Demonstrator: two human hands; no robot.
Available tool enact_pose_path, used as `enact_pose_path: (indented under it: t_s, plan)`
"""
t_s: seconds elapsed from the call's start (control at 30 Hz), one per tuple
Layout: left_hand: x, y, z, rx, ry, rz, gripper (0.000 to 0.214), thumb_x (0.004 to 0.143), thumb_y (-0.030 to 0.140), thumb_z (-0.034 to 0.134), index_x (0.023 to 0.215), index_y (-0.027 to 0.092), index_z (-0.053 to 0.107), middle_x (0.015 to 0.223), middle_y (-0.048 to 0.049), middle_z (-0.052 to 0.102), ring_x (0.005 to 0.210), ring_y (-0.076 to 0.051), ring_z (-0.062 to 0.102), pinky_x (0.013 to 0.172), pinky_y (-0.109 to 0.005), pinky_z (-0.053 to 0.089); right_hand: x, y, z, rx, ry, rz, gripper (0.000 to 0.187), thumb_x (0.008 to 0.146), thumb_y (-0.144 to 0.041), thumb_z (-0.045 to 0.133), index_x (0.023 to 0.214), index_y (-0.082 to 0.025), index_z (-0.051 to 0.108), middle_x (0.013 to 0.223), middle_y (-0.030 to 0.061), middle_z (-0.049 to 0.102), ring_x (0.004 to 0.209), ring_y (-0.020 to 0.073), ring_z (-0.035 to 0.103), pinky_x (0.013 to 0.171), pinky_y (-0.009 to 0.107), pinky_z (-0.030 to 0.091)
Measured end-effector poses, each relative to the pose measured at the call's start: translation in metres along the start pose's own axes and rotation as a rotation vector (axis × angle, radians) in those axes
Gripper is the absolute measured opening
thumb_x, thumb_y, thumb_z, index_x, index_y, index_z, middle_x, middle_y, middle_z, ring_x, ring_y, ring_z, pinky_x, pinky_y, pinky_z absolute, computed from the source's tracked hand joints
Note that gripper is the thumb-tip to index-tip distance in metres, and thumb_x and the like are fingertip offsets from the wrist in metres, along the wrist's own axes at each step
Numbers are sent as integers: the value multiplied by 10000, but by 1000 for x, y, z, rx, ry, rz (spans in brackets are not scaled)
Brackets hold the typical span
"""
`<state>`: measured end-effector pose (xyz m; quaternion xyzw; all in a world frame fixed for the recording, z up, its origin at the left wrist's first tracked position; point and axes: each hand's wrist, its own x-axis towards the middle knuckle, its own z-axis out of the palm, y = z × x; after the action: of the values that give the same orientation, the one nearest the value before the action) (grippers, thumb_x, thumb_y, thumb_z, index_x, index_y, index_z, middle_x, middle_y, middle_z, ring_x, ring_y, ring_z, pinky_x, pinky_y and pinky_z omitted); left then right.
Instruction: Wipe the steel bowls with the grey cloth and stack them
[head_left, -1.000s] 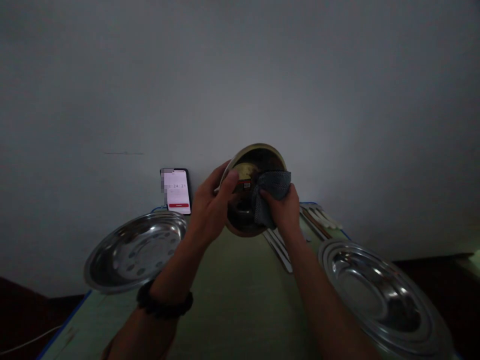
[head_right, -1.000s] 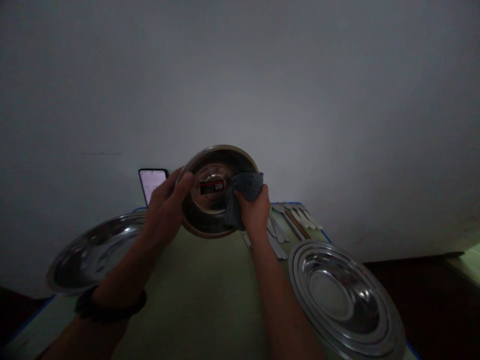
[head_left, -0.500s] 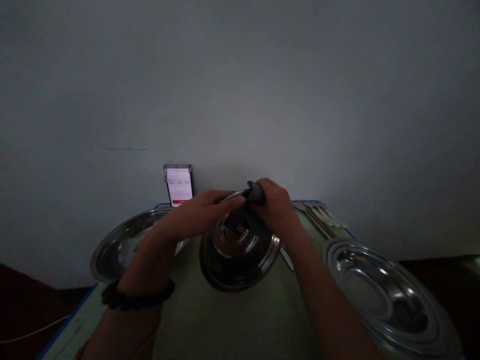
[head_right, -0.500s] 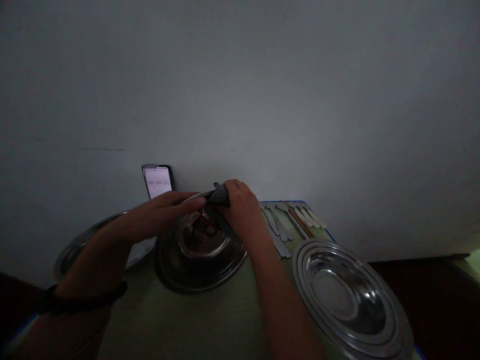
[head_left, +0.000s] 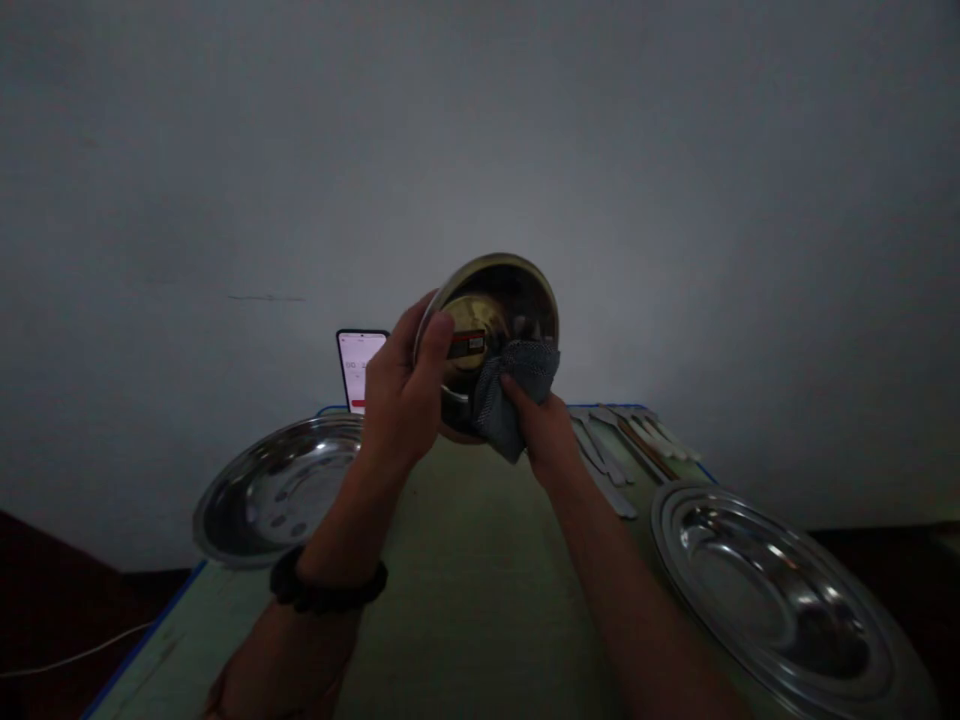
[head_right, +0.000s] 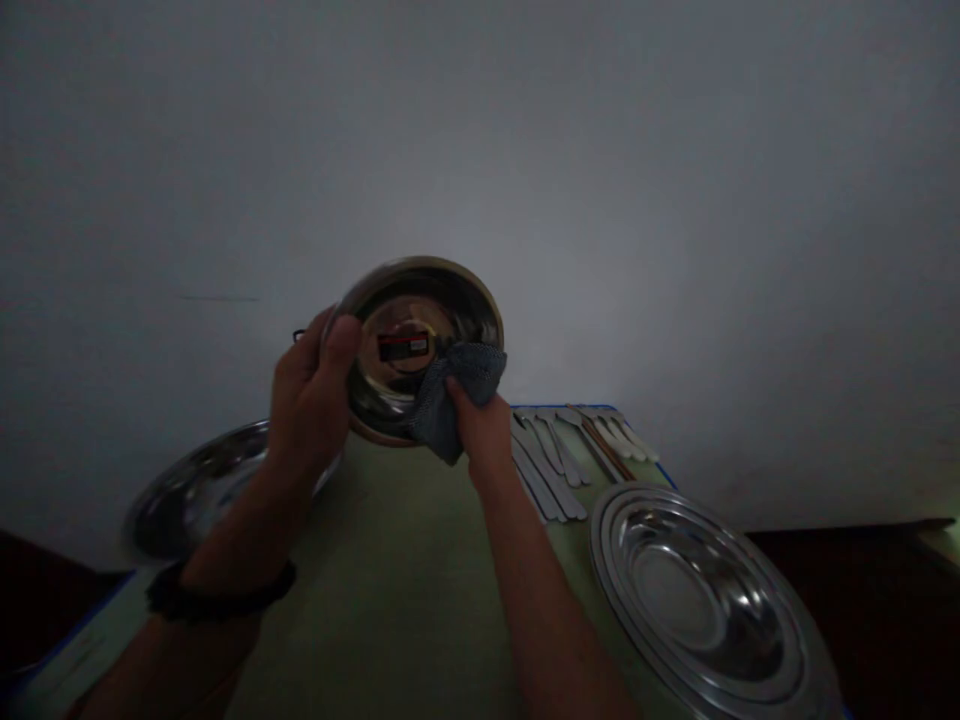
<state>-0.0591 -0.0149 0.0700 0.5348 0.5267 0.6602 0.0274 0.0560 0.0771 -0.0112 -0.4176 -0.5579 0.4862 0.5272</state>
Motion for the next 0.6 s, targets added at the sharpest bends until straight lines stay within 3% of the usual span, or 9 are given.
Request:
enact_pose_path:
  t_s: [0.1,0.23,0.33,0.4,0.5,0.6]
  plan:
    - [7,-6,-12,152,-36,-89,235,848,423,525,940,231,625,886,-21,713,794,-198,639,708,-298,503,1,-2,-5,-170,-23,-85,372,687,-451,693,875,-130,708,862,124,748,810,263,697,685,363,523]
    - [14,-15,-30,436,-313,-146,199,769,431,562,767,233,588,699,-40,678,660,-229,618,593,-334,469,2,-13,-16,-383,-29,-279,221,702,-365,684,789,-162,689,772,77,715,747,243,636,702,360,474]
    - [12,-21,-30,575,-512,-108,175,748,376,540,817,232,611,766,-74,713,701,-258,652,608,-354,476,-1,-18,-14,-599,-22,-531,112,771,-257,589,810,-186,667,806,64,684,755,225,588,715,346,457]
    - [8,-25,-25,643,-598,-73,183,722,301,534,862,228,627,811,-89,728,724,-261,668,628,-357,488,-4,-19,-11,-664,-42,-675,150,771,-157,541,851,-195,661,877,70,670,818,228,567,754,345,453]
    - [3,-31,-13,648,-639,-38,259,688,193,503,910,200,637,845,-108,730,747,-255,672,663,-362,503,-10,-18,-5,-704,-67,-808,236,771,-86,496,904,-202,654,953,75,648,906,236,536,813,354,442]
    - [0,-36,-3,556,-626,-7,345,663,140,488,967,175,647,925,-128,732,823,-260,675,742,-389,512,-15,-15,0,-696,-16,-837,209,778,-94,495,883,-204,639,947,76,634,906,241,520,809,365,436]
